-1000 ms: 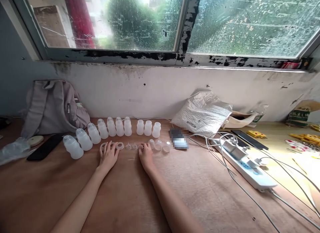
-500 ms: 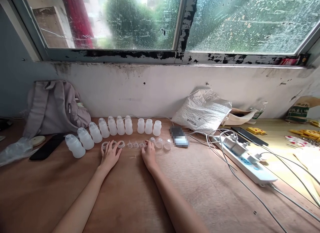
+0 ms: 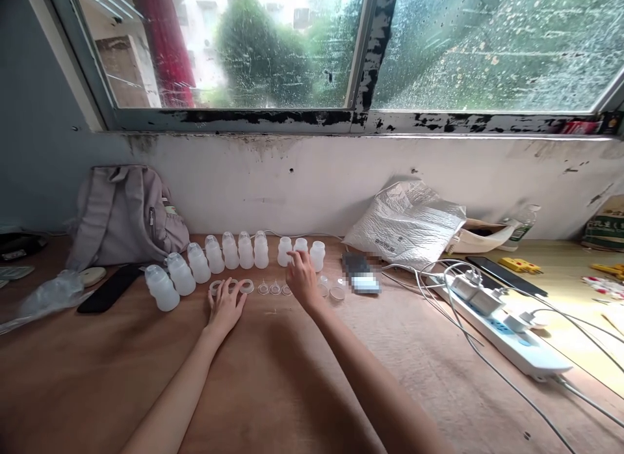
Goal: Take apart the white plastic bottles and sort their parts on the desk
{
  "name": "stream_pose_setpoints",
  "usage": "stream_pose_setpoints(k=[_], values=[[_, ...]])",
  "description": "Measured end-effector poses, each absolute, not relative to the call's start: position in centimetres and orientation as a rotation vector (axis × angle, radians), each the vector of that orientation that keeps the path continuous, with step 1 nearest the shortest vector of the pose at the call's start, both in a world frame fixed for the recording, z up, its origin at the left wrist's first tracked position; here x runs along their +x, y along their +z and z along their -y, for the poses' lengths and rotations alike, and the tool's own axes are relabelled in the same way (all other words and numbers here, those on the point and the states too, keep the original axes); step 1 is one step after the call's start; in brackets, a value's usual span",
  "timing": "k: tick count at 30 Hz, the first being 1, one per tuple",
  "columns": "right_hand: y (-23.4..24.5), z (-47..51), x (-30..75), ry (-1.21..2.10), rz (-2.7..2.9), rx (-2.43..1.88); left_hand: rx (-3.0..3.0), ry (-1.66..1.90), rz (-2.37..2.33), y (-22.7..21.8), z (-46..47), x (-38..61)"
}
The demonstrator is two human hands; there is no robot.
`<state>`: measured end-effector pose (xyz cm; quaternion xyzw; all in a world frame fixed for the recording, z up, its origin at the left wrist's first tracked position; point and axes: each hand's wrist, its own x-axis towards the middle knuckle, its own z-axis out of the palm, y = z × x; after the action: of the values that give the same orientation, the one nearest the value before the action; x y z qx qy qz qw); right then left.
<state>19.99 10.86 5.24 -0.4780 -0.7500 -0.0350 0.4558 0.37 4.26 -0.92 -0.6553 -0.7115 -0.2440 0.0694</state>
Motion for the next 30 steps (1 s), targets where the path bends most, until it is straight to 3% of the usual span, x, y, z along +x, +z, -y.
stream_pose_setpoints(k=[4, 8, 18, 21, 25, 30], values=[[9.6, -14.8, 16.4, -0.118, 2.049, -1.212, -1.940, -0.848, 2.029, -0.5, -4.0, 0.4], [11.1, -17.0, 13.3, -0.052, 2.212, -1.297, -1.976, -0.989, 1.917, -0.1, -3.9, -0.2], [9.5, -12.2, 15.3, 0.068, 2.101, -1.300, -1.974, -1.217, 1.676, 1.2, -3.0, 0.5], [8.4, -8.1, 17.2, 0.296, 1.916, -1.086, -1.852, -1.221, 1.630, 1.7, -2.2, 1.5], [5.3, -3.4, 19.8, 0.699, 1.823, -1.017, -2.034, -1.135, 1.540, 1.3, -1.6, 2.4], [2.7, -2.0, 22.1, 0.686, 1.824, -1.116, -2.367, -0.957, 1.428, 0.7, -1.4, 3.6]])
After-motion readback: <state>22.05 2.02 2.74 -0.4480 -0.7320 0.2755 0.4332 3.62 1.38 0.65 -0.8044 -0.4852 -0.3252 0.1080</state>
